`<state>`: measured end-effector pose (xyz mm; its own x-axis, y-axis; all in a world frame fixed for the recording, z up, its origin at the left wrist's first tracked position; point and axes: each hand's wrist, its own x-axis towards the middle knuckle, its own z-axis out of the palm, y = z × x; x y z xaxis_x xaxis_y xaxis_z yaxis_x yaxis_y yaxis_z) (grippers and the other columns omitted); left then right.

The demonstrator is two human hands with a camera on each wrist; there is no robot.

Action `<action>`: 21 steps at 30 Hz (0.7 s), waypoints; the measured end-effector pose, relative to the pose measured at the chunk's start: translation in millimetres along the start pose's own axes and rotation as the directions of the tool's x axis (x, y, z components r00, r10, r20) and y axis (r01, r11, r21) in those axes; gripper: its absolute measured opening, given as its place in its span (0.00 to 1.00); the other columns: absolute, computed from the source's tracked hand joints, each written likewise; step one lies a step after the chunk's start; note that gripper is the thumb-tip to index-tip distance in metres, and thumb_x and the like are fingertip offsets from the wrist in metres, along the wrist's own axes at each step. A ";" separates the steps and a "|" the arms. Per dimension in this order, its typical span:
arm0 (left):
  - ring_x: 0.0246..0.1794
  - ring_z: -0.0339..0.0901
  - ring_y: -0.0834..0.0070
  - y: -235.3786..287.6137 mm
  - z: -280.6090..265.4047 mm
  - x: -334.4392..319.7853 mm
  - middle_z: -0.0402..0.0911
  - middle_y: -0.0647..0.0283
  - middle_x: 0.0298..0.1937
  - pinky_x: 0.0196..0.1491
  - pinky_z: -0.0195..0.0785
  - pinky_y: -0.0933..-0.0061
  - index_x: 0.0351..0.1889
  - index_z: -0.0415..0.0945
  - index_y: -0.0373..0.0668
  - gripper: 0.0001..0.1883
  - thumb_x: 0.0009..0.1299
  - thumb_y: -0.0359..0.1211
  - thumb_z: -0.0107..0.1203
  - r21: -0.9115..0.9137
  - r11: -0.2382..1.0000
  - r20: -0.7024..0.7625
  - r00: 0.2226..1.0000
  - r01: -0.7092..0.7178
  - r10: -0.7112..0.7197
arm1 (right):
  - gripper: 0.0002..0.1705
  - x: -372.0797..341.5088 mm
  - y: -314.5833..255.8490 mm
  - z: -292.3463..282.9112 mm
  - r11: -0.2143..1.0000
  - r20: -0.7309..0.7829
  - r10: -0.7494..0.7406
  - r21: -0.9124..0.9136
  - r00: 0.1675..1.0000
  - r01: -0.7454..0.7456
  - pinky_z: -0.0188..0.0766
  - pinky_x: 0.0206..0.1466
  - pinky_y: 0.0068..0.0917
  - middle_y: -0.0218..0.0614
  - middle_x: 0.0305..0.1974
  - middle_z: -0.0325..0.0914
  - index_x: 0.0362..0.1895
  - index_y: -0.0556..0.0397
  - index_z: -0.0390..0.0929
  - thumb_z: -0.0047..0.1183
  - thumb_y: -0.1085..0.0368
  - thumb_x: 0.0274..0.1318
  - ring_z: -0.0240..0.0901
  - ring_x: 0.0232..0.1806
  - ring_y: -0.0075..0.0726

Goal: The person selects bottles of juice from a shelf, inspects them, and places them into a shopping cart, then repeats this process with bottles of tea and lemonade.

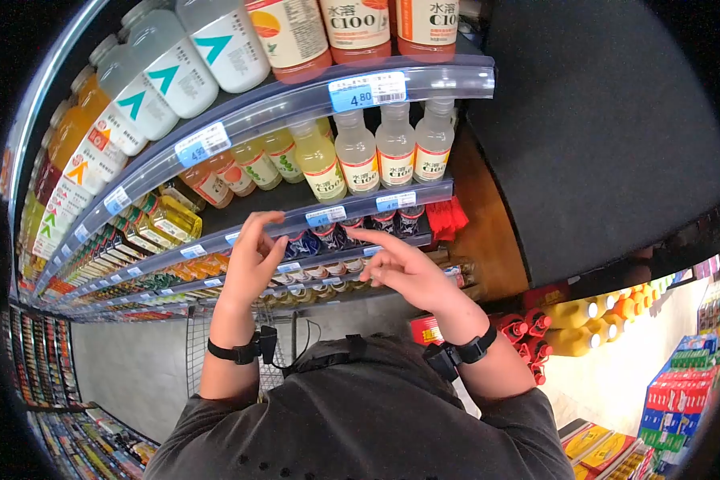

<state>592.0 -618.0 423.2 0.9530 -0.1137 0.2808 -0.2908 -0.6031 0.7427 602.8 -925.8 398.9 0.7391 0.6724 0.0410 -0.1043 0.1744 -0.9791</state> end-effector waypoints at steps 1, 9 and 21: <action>0.28 0.72 0.82 4.2 1.1 7.6 0.78 0.60 0.54 0.31 0.68 0.80 0.61 0.75 0.39 0.20 0.71 0.23 0.63 -0.027 0.999 -0.040 0.999 -0.021 0.020 | 0.36 7.2 -0.1 0.4 1.000 -0.008 -0.005 0.010 1.000 0.005 0.72 0.55 0.24 0.35 0.55 0.79 0.80 0.50 0.61 0.47 0.77 0.68 0.77 0.49 0.23; 0.32 0.73 0.85 -1.6 2.0 65.2 0.77 0.60 0.60 0.35 0.68 0.82 0.67 0.69 0.36 0.24 0.74 0.23 0.59 -0.201 0.979 -0.155 0.988 -0.031 0.000 | 0.46 66.3 -31.3 15.1 0.950 -0.112 -0.246 -0.226 0.963 0.216 0.74 0.51 0.25 0.40 0.82 0.51 0.83 0.51 0.52 0.47 0.83 0.61 0.79 0.51 0.27; 0.28 0.66 0.85 -23.3 3.4 131.9 0.75 0.71 0.32 0.33 0.64 0.78 0.55 0.79 0.35 0.17 0.74 0.34 0.66 -0.225 0.972 -0.021 0.997 -0.071 0.068 | 0.50 112.7 -33.1 6.8 0.949 -0.146 -0.209 -0.267 0.967 0.165 0.74 0.47 0.25 0.33 0.44 0.77 0.85 0.53 0.40 0.51 0.79 0.65 0.77 0.45 0.25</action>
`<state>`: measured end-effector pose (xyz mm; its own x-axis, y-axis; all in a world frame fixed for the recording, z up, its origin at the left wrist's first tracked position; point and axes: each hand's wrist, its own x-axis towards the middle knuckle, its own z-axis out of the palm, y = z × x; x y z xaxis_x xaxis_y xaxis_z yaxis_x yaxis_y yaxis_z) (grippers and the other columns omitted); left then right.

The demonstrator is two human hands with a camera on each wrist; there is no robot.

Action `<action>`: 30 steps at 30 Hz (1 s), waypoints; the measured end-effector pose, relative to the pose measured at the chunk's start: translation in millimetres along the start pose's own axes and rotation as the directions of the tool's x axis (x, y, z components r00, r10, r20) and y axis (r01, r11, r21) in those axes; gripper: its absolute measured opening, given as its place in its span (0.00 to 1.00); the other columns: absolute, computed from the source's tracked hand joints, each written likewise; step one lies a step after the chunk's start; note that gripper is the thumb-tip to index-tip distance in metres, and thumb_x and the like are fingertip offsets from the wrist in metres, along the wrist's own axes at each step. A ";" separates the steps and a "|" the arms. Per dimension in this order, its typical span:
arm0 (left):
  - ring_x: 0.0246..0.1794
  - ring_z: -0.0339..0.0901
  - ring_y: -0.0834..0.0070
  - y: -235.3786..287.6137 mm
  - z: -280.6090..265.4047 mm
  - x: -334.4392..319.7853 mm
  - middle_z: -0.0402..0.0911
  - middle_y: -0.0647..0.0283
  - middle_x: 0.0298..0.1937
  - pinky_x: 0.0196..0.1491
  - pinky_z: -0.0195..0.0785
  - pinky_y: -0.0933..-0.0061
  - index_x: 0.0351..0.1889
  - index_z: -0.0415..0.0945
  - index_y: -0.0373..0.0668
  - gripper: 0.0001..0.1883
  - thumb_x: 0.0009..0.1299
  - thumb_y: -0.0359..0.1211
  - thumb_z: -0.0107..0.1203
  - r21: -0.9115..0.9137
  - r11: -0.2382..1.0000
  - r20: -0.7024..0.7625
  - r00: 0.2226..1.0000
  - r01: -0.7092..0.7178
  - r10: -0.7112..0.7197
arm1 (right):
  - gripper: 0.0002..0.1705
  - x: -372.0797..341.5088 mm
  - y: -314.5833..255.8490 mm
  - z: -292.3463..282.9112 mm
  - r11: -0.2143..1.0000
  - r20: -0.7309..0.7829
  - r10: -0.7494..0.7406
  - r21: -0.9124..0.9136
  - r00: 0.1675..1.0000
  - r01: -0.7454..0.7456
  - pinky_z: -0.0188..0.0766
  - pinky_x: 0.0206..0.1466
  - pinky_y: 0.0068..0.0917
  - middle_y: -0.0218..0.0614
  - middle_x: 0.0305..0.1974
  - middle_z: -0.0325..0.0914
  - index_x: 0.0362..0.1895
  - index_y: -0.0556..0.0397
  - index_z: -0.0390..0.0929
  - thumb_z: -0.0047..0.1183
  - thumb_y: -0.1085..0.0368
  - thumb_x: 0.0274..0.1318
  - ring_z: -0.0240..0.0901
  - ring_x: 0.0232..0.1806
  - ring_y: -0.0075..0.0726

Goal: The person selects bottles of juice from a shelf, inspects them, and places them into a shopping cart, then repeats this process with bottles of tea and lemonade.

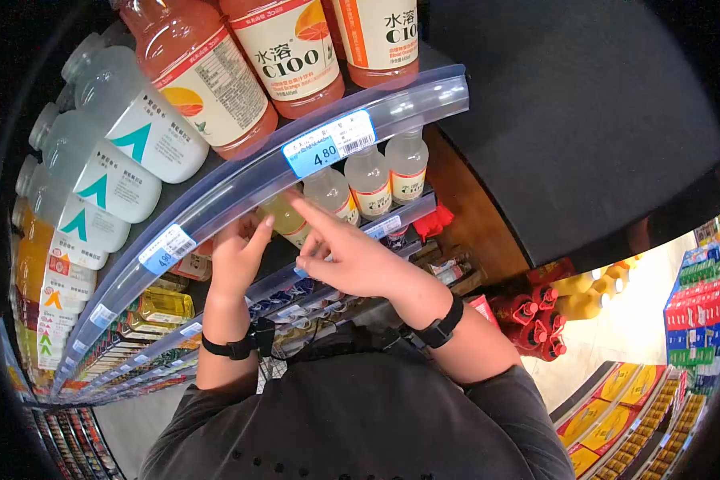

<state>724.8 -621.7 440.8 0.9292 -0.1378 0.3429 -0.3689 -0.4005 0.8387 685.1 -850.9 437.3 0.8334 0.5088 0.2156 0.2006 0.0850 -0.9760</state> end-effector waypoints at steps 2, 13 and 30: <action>0.28 0.64 0.84 -4.1 -0.9 2.8 0.74 0.72 0.32 0.32 0.63 0.78 0.55 0.79 0.35 0.18 0.73 0.34 0.67 0.028 1.000 0.042 0.999 0.000 -0.001 | 0.49 1.3 4.3 4.0 0.999 -0.027 -0.032 0.021 0.999 0.032 0.73 0.47 0.25 0.31 0.40 0.76 0.85 0.53 0.41 0.52 0.78 0.65 0.76 0.42 0.24; 0.30 0.66 0.85 32.5 6.0 -25.2 0.80 0.67 0.37 0.32 0.60 0.81 0.51 0.81 0.34 0.20 0.64 0.30 0.73 0.242 0.963 -0.016 0.992 -0.117 0.125 | 0.44 -31.3 -7.6 -5.4 0.948 0.055 0.072 0.305 0.996 -0.086 0.69 0.42 0.21 0.22 0.29 0.70 0.84 0.45 0.53 0.49 0.77 0.64 0.67 0.32 0.16; 0.35 0.78 0.70 74.7 -9.7 -195.6 0.82 0.59 0.40 0.33 0.70 0.75 0.45 0.82 0.37 0.22 0.52 0.30 0.75 0.404 0.898 -0.074 0.972 -0.174 0.221 | 0.51 -91.6 45.5 68.2 0.996 0.461 -0.019 0.084 0.887 -0.022 0.77 0.47 0.29 0.43 0.82 0.51 0.84 0.47 0.48 0.58 0.75 0.61 0.76 0.43 0.28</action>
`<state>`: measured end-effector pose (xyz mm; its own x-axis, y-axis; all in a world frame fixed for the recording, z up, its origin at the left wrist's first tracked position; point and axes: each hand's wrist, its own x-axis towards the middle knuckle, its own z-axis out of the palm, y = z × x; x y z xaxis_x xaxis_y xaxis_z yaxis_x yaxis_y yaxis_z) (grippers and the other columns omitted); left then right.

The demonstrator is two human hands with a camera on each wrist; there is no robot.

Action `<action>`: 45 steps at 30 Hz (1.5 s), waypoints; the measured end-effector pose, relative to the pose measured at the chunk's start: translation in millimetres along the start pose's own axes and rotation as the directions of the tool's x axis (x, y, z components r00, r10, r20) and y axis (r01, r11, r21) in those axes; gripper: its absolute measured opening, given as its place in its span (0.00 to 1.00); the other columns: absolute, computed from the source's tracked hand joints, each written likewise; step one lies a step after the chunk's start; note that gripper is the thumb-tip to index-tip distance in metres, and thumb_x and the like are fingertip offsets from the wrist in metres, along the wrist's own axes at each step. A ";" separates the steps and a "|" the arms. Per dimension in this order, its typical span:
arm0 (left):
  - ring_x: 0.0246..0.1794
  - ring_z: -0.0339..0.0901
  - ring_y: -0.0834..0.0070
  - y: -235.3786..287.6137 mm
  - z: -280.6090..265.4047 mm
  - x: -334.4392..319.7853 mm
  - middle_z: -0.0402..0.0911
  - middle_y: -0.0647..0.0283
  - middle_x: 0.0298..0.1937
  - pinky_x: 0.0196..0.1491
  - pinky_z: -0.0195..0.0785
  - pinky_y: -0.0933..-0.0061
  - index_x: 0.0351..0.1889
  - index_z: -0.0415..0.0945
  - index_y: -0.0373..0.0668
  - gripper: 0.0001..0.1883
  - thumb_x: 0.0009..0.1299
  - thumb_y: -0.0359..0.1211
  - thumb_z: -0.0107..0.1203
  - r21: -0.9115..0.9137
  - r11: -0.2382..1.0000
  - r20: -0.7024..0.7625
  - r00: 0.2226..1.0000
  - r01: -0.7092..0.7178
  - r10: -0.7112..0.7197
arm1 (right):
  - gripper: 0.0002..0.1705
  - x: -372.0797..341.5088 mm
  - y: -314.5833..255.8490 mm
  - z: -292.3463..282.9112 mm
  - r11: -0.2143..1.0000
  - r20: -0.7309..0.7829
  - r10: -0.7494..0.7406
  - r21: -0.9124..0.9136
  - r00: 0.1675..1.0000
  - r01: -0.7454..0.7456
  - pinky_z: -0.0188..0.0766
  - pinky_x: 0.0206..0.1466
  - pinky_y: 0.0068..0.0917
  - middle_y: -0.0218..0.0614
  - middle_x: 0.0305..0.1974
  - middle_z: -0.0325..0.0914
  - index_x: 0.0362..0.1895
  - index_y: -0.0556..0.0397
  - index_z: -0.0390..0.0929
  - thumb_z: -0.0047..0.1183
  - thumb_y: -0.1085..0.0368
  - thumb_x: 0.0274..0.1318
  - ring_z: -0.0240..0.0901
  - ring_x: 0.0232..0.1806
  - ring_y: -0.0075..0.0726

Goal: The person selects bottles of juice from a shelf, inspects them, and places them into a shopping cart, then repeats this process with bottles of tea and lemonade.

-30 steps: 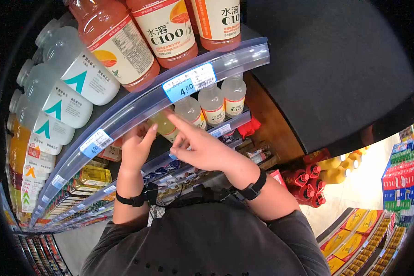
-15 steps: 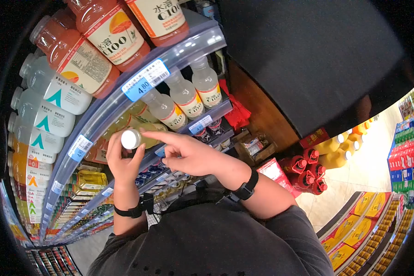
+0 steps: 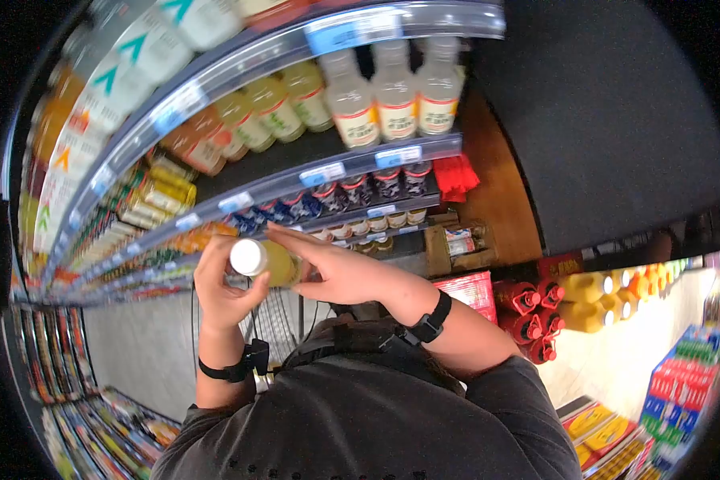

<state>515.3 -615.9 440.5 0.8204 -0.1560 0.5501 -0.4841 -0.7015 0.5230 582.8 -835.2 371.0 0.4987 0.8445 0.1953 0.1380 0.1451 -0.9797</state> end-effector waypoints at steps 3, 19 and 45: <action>0.35 0.80 0.67 7.9 -26.3 -41.3 0.83 0.58 0.38 0.37 0.72 0.71 0.43 0.82 0.36 0.22 0.51 0.34 0.75 -0.068 0.993 0.031 0.995 0.099 -0.097 | 0.46 13.3 18.2 27.9 0.991 0.172 0.132 -0.033 0.976 -0.128 0.78 0.50 0.35 0.48 0.68 0.72 0.79 0.52 0.58 0.65 0.66 0.59 0.79 0.46 0.37; 0.25 0.73 0.76 93.4 -204.5 -327.8 0.84 0.63 0.40 0.29 0.67 0.76 0.56 0.81 0.42 0.31 0.53 0.37 0.77 -0.159 0.862 -0.271 0.819 0.480 -0.506 | 0.40 67.6 31.8 293.9 0.946 0.862 0.277 -0.167 0.424 -0.279 0.77 0.54 0.32 0.40 0.51 0.84 0.66 0.56 0.72 0.76 0.61 0.50 0.82 0.50 0.34; 0.34 0.81 0.80 63.5 -248.3 -594.6 0.85 0.64 0.33 0.39 0.74 0.74 0.47 0.79 0.37 0.18 0.65 0.34 0.72 -0.446 0.285 -0.400 0.096 0.848 -0.911 | 0.29 151.2 147.2 481.2 0.508 0.855 0.513 -0.235 0.072 -0.829 0.73 0.37 0.24 0.32 0.46 0.81 0.68 0.56 0.72 0.42 0.47 0.79 0.75 0.34 0.24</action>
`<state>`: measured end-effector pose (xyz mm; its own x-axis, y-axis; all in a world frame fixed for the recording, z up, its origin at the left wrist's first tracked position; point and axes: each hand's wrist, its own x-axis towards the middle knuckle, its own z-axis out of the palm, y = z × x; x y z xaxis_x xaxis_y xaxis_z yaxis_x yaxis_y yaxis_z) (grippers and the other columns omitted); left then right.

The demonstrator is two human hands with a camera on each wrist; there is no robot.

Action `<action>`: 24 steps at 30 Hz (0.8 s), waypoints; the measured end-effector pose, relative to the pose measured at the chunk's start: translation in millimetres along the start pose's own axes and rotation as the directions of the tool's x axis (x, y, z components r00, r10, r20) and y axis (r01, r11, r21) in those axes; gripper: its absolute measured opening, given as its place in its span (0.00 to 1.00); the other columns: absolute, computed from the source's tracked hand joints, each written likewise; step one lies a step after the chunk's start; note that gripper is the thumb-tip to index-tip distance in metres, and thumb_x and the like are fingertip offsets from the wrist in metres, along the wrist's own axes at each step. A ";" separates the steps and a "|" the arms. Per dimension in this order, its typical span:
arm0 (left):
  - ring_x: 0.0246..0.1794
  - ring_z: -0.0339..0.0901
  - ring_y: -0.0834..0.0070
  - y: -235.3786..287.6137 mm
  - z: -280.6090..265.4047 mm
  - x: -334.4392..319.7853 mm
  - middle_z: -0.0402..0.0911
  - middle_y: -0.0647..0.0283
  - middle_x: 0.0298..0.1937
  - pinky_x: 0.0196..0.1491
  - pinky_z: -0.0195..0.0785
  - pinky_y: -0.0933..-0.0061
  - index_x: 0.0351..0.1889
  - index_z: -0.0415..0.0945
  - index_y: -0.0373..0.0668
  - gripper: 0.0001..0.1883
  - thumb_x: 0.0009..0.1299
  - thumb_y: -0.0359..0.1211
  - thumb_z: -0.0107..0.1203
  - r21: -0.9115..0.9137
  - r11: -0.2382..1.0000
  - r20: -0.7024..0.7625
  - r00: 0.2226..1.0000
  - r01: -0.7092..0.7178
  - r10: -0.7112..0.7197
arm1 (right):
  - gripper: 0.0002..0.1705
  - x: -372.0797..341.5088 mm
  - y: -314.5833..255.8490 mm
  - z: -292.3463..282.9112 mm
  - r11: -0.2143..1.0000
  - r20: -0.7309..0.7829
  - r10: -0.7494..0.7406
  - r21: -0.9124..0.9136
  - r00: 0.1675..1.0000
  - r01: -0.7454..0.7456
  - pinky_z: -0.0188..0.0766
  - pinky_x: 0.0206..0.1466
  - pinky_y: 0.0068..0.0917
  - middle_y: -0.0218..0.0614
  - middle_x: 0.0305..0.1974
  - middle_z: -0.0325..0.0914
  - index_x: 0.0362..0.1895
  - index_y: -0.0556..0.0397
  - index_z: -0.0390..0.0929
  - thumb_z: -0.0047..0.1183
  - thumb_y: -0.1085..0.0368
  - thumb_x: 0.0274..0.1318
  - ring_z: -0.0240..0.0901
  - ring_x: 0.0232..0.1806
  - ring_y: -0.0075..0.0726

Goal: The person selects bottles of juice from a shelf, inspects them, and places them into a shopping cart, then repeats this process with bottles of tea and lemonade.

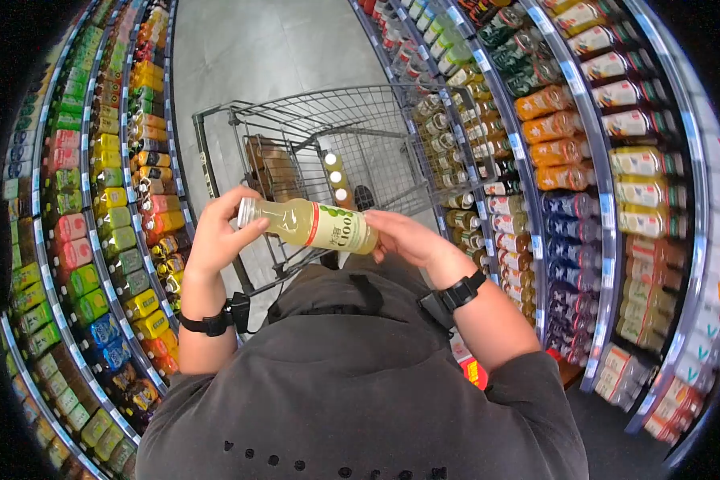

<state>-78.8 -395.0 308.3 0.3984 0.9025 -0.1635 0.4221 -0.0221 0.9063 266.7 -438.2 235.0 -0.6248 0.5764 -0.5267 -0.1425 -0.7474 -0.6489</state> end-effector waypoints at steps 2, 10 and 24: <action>0.36 0.80 0.80 1.1 9.0 25.7 0.85 0.64 0.35 0.41 0.74 0.74 0.47 0.79 0.37 0.16 0.66 0.32 0.70 -0.019 1.000 -0.092 0.996 0.010 -0.011 | 0.29 21.2 -11.1 -18.4 1.000 -0.023 0.019 0.010 1.000 -0.019 0.72 0.36 0.23 0.32 0.46 0.81 0.69 0.55 0.71 0.40 0.47 0.80 0.74 0.34 0.23; 0.35 0.86 0.57 -15.2 58.3 137.2 0.87 0.53 0.37 0.41 0.79 0.64 0.46 0.81 0.41 0.17 0.64 0.39 0.70 0.412 0.902 -0.157 0.985 0.129 -0.069 | 0.30 127.3 -22.5 -102.7 0.946 -0.209 0.058 0.325 0.976 0.014 0.76 0.42 0.27 0.35 0.53 0.78 0.80 0.49 0.58 0.43 0.58 0.79 0.75 0.39 0.26; 0.42 0.88 0.49 -183.5 128.6 272.5 0.88 0.46 0.39 0.45 0.80 0.55 0.46 0.84 0.39 0.22 0.62 0.46 0.69 0.376 0.767 -0.370 0.843 0.520 -0.390 | 0.44 276.4 19.1 -170.1 0.947 -0.243 0.178 0.306 0.953 -0.099 0.80 0.52 0.34 0.49 0.64 0.71 0.85 0.46 0.44 0.46 0.67 0.69 0.81 0.51 0.40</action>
<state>57.0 -200.3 47.3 -0.1300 0.9289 -0.3467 0.8368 0.2904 0.4642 221.9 -236.9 -16.3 -0.4342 0.4967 -0.7515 -0.3081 -0.8658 -0.3942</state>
